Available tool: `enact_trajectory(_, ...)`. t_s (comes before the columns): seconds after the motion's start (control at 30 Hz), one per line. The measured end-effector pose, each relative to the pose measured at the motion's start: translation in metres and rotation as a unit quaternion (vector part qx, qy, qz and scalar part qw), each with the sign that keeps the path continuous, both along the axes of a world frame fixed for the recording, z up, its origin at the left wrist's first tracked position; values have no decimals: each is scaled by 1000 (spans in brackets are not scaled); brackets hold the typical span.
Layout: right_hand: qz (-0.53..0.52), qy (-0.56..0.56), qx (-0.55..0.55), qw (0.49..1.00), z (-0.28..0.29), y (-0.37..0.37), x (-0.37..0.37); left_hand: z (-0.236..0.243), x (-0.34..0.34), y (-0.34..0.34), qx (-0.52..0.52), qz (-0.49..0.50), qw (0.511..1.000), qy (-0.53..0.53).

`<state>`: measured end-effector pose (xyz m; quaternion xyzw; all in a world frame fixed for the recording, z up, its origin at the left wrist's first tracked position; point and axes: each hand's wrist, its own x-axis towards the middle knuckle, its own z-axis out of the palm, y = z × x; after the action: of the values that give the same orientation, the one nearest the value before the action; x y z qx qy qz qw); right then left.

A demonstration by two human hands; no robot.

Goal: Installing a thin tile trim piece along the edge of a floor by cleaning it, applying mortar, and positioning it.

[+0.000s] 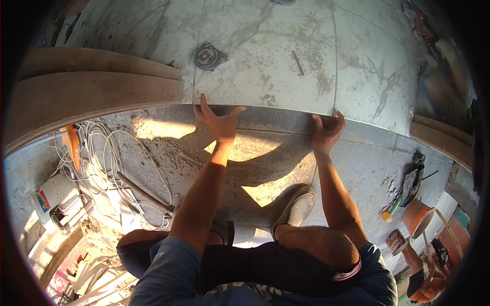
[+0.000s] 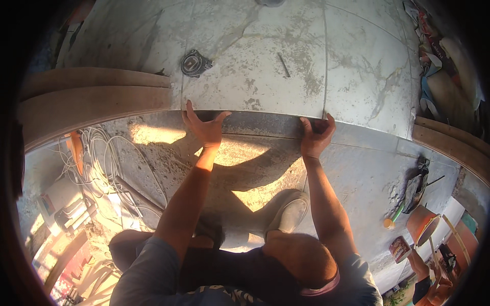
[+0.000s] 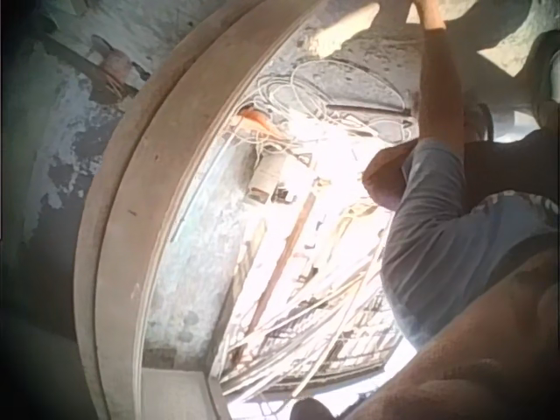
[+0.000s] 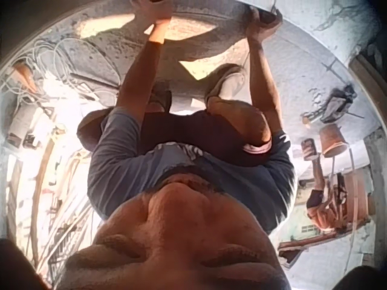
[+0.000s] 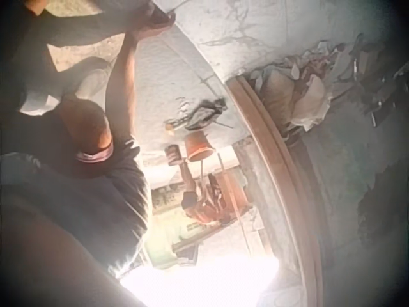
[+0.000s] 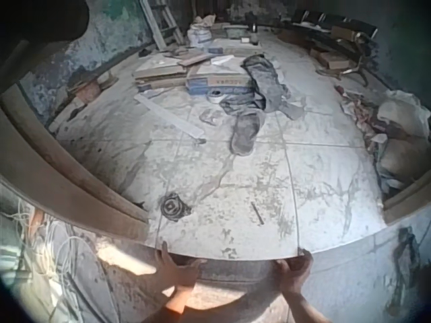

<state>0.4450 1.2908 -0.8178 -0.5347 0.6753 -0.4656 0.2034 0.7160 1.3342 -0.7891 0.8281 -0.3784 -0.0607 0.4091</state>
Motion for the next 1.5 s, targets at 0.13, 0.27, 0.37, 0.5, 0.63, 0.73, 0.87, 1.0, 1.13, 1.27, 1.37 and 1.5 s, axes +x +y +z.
enact_trajectory(0.13, 3, -6, 1, 1000, -3, 2, -1, 1, 3, 0, -20, -1, 999, 36)
enact_trajectory(0.27, 18, 36, -13, 999, -3, 2, -1, -2, 6, 0, -18, 17, 1000, 2)
enact_trajectory(0.37, 8, 42, -4, 999, -2, 0, 1, -5, 8, -1, -25, 27, 999, 16)
enact_trajectory(0.5, 10, -13, 21, 1000, 1, -1, 3, -8, 8, -3, -66, 26, 997, -28)
enact_trajectory(0.63, 23, -9, 36, 999, 3, -1, 1, -6, 7, 0, -31, 30, 999, -19)
enact_trajectory(0.73, 38, -32, 40, 998, 5, -1, -1, 0, 7, 1, -7, 37, 999, -21)
enact_trajectory(0.87, 43, -56, 52, 996, 10, -2, 2, 11, 7, 1, 1, 42, 998, 51)
enact_trajectory(1.0, 59, -78, 51, 994, 17, -1, 3, 15, 10, 2, 7, 39, 997, 73)
enact_trajectory(1.13, 63, -20, 50, 997, 19, 0, 4, 9, 21, 6, -25, 28, 997, 69)
enact_trajectory(1.27, 67, -57, 1, 996, 20, 7, 0, 1, 25, 19, -90, 33, 995, 20)
enact_trajectory(1.37, 58, -102, -19, 993, 27, 23, -18, 0, 23, 41, -51, 48, 997, 29)
enact_trajectory(1.5, 77, 29, 155, 984, 33, 39, -48, 3, 18, 57, 68, 32, 996, -46)
